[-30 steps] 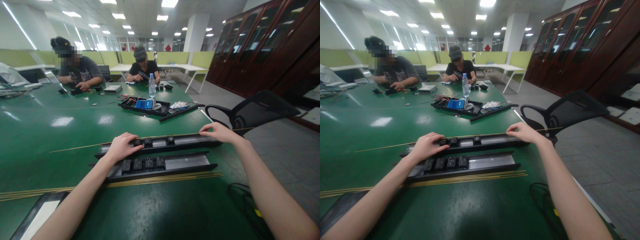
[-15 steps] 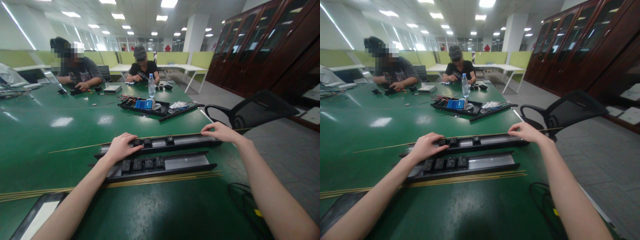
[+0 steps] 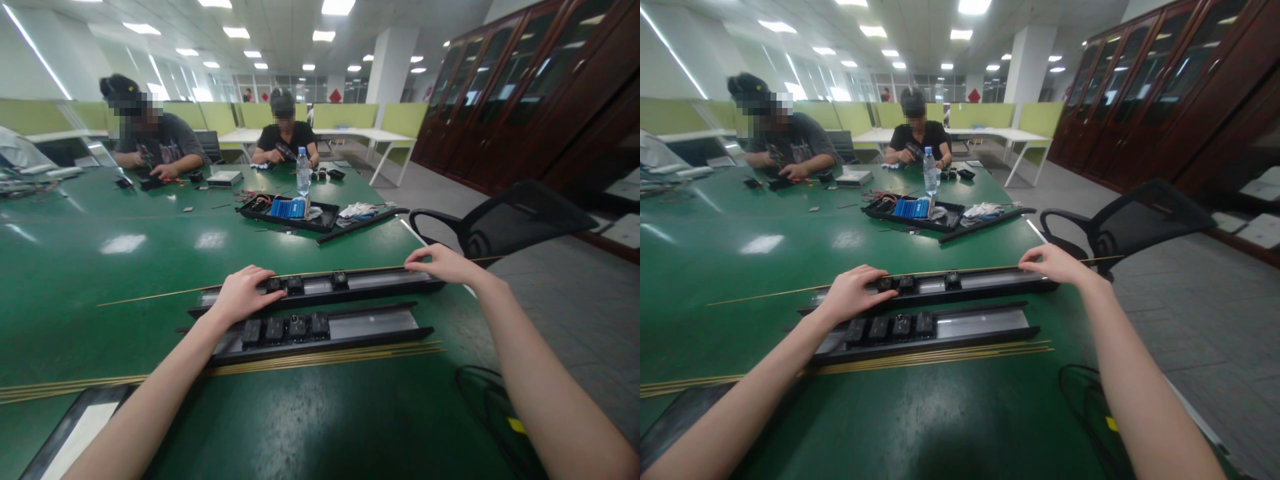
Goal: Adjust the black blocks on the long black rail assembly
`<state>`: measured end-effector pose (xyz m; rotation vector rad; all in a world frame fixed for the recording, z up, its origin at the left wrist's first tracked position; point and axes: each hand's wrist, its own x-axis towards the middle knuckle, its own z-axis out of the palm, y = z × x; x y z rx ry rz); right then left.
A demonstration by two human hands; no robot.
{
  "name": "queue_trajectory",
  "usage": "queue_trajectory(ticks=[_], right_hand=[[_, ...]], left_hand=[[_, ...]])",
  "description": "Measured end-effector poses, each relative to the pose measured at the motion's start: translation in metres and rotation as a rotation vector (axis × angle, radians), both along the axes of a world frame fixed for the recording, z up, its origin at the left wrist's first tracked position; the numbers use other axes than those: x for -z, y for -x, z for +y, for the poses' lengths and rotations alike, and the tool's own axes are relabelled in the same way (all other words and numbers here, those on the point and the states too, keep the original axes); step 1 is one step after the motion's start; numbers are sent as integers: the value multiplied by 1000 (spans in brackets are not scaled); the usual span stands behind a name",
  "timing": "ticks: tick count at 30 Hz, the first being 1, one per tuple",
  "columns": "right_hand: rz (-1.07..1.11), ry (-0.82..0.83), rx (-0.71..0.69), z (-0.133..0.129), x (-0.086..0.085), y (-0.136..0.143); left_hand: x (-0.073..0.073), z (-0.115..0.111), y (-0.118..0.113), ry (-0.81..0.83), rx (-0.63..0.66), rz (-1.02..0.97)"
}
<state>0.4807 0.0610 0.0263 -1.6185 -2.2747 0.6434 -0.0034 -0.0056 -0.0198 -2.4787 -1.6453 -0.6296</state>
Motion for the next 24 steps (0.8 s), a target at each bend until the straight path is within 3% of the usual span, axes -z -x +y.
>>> queue_trajectory(ticks=[24], right_hand=[[-51, -27, 75, 2, 1, -14]], left_hand=[[0, 0, 0, -5, 2, -3]])
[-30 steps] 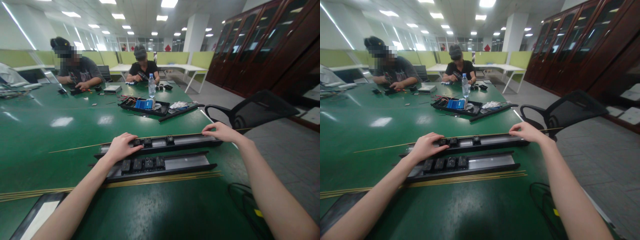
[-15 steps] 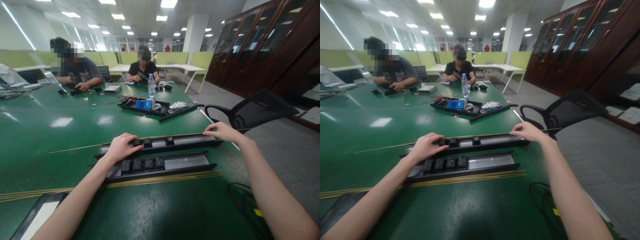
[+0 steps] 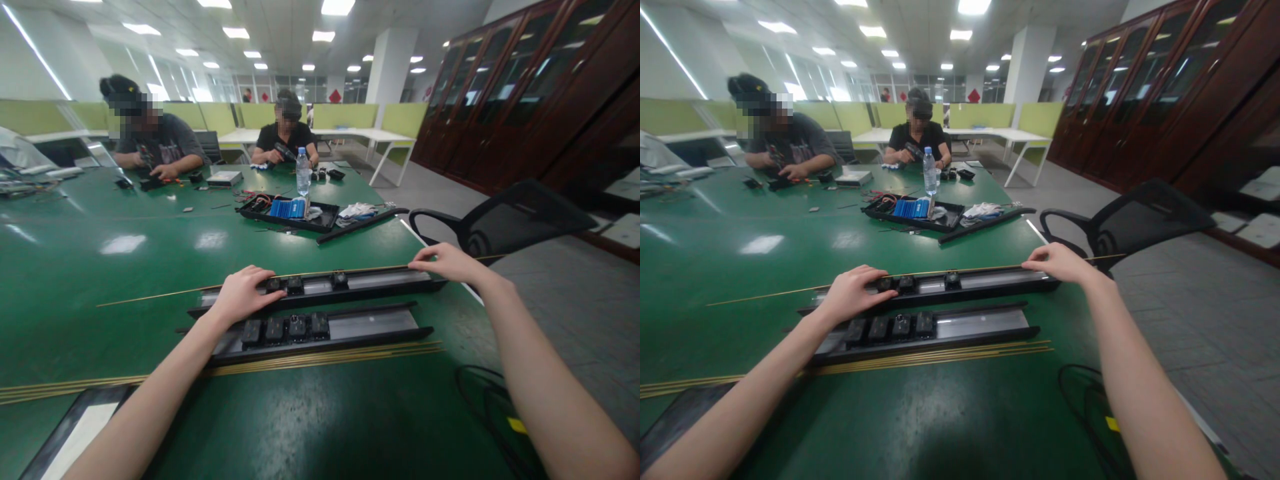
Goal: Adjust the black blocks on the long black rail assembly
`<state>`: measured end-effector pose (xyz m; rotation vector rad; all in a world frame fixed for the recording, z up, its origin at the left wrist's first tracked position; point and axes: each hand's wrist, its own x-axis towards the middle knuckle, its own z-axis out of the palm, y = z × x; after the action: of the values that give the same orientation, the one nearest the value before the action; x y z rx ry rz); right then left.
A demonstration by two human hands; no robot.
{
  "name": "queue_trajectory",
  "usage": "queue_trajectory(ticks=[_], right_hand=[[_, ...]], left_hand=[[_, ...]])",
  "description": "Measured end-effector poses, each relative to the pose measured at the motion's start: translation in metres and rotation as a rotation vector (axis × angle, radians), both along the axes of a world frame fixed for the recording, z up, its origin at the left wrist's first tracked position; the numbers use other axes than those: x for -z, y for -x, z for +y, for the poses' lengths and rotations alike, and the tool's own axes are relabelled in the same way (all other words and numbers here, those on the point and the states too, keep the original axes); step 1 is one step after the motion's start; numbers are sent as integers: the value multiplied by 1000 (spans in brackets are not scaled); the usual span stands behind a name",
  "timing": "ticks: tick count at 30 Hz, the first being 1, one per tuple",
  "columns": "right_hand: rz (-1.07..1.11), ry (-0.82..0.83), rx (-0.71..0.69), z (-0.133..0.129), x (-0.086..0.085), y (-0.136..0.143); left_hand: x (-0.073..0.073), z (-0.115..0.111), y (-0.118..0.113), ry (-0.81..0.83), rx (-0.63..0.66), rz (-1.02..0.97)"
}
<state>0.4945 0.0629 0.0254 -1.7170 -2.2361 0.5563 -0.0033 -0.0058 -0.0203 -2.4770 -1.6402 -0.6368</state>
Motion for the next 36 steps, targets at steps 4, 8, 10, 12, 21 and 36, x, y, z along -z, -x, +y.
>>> queue_trajectory(ticks=[4, 8, 10, 12, 21, 36], right_hand=[[5, 11, -4, -1, -2, -2], [15, 7, 1, 0, -2, -5], [13, 7, 6, 0, -1, -7], [3, 2, 15, 0, 0, -8], [5, -8, 39, -2, -2, -12], [20, 20, 96, -1, 0, -25]], left_hand=[[0, 0, 0, 3, 3, -5], [1, 0, 0, -1, 7, -14], [1, 0, 0, 2, 6, -9], [0, 0, 0, 5, 2, -1], [2, 1, 1, 4, 5, -3], [0, 0, 0, 8, 6, -3]])
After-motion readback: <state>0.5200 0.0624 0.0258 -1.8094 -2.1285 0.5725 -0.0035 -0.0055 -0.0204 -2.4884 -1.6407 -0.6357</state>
